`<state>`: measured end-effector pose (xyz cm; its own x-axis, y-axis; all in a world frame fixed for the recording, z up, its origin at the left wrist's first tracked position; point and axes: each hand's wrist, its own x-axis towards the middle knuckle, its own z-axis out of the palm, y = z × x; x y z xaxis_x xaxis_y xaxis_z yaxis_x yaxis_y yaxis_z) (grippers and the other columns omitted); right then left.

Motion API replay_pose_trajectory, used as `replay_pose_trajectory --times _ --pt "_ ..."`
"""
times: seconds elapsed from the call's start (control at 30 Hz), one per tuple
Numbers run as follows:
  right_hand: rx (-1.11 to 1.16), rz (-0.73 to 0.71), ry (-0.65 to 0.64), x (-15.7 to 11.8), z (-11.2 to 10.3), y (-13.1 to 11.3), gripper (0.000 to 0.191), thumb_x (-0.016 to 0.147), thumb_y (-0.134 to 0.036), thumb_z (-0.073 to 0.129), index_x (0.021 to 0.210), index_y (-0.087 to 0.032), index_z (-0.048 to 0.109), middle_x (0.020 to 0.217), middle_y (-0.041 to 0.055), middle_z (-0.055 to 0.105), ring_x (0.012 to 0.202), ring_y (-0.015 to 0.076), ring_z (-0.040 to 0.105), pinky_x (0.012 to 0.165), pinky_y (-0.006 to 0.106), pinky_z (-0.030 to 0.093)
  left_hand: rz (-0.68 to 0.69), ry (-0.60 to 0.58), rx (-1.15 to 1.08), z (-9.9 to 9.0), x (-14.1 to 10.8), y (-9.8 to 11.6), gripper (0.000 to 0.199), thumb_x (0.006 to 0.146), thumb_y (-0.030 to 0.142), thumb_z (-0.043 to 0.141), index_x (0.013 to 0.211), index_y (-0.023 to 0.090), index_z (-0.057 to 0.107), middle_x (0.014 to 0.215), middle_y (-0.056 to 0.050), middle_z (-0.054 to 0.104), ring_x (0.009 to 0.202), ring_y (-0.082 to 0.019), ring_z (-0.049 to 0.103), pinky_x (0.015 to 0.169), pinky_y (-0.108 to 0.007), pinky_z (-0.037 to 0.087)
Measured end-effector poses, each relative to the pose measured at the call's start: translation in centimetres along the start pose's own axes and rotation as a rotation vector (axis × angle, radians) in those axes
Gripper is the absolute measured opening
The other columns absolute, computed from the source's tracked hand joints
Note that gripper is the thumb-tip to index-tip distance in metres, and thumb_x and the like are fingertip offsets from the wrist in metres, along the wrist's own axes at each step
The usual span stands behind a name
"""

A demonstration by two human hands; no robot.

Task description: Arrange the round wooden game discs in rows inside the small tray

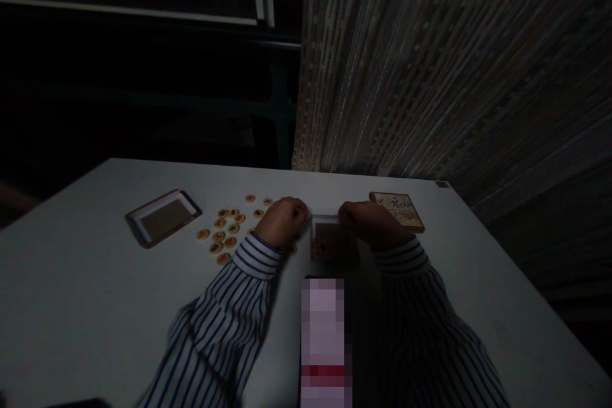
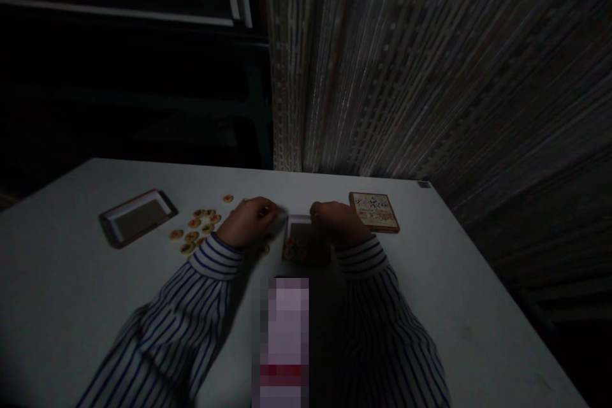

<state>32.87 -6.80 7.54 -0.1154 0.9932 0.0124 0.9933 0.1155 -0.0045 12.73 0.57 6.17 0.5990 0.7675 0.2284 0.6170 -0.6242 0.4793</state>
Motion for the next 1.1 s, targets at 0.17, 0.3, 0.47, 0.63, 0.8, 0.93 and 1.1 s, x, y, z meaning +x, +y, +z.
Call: replay_pose_trajectory --times 0.17,0.3,0.47,0.63,0.8,0.93,1.1 --pt "0.033 0.014 0.001 -0.2 -0.6 -0.3 0.027 0.087 -0.029 0.036 0.096 -0.018 0.059 0.086 0.0073 0.066 0.077 0.0172 0.059 0.062 0.026 0.035 0.020 0.017 -0.007 -0.5 0.0 0.0 0.025 0.080 0.025 0.044 0.087 0.014 0.065 0.089 -0.008 0.066 0.079 -0.019 0.061 0.076 -0.029 0.046" --pt "0.050 0.009 0.022 -0.4 -1.1 -0.6 0.025 0.086 -0.027 0.038 0.097 -0.018 0.059 0.089 0.0072 0.066 0.081 0.0177 0.059 0.064 0.026 0.036 0.014 0.044 -0.022 -0.9 -0.1 0.1 0.025 0.080 0.026 0.043 0.086 0.014 0.065 0.088 -0.008 0.066 0.079 -0.019 0.061 0.076 -0.030 0.046" --pt "0.050 0.018 0.047 -0.6 -1.4 -0.8 0.025 0.085 -0.027 0.038 0.096 -0.019 0.058 0.089 0.0058 0.067 0.081 0.0173 0.060 0.065 0.026 0.036 0.018 0.062 -0.025 -1.4 -0.4 0.4 0.025 0.080 0.026 0.043 0.087 0.015 0.065 0.088 -0.007 0.066 0.081 -0.019 0.061 0.076 -0.029 0.045" --pt "0.066 0.028 0.058 -0.9 -1.8 -0.8 0.026 0.084 -0.027 0.039 0.099 -0.020 0.058 0.094 0.0062 0.066 0.086 0.0180 0.060 0.068 0.026 0.037 0.031 0.046 -0.002 -1.2 -0.6 1.0 0.025 0.081 0.026 0.042 0.086 0.015 0.064 0.087 -0.007 0.066 0.081 -0.019 0.060 0.075 -0.030 0.045" --pt "0.069 0.015 0.087 -1.1 -2.3 -0.9 0.027 0.086 -0.028 0.036 0.097 -0.020 0.059 0.091 0.0060 0.067 0.083 0.0175 0.061 0.071 0.027 0.037 0.047 0.064 0.015 -0.4 -1.1 1.7 0.023 0.081 0.025 0.043 0.085 0.018 0.064 0.087 -0.005 0.066 0.083 -0.019 0.060 0.076 -0.029 0.044" --pt "0.041 0.022 0.113 -1.5 -2.5 -1.1 0.028 0.087 -0.029 0.035 0.096 -0.019 0.060 0.089 0.0061 0.067 0.079 0.0173 0.061 0.072 0.028 0.037 0.072 0.042 0.007 0.3 -2.0 1.8 0.021 0.082 0.025 0.043 0.085 0.018 0.063 0.086 -0.005 0.066 0.081 -0.018 0.059 0.075 -0.028 0.043" --pt "0.045 -0.001 0.107 -1.5 -2.5 -1.1 0.027 0.086 -0.027 0.035 0.095 -0.020 0.060 0.090 0.0058 0.068 0.081 0.0186 0.062 0.075 0.030 0.038 0.050 0.052 0.037 0.9 -3.4 1.1 0.021 0.082 0.024 0.043 0.085 0.018 0.062 0.085 -0.005 0.065 0.080 -0.018 0.059 0.073 -0.028 0.043"
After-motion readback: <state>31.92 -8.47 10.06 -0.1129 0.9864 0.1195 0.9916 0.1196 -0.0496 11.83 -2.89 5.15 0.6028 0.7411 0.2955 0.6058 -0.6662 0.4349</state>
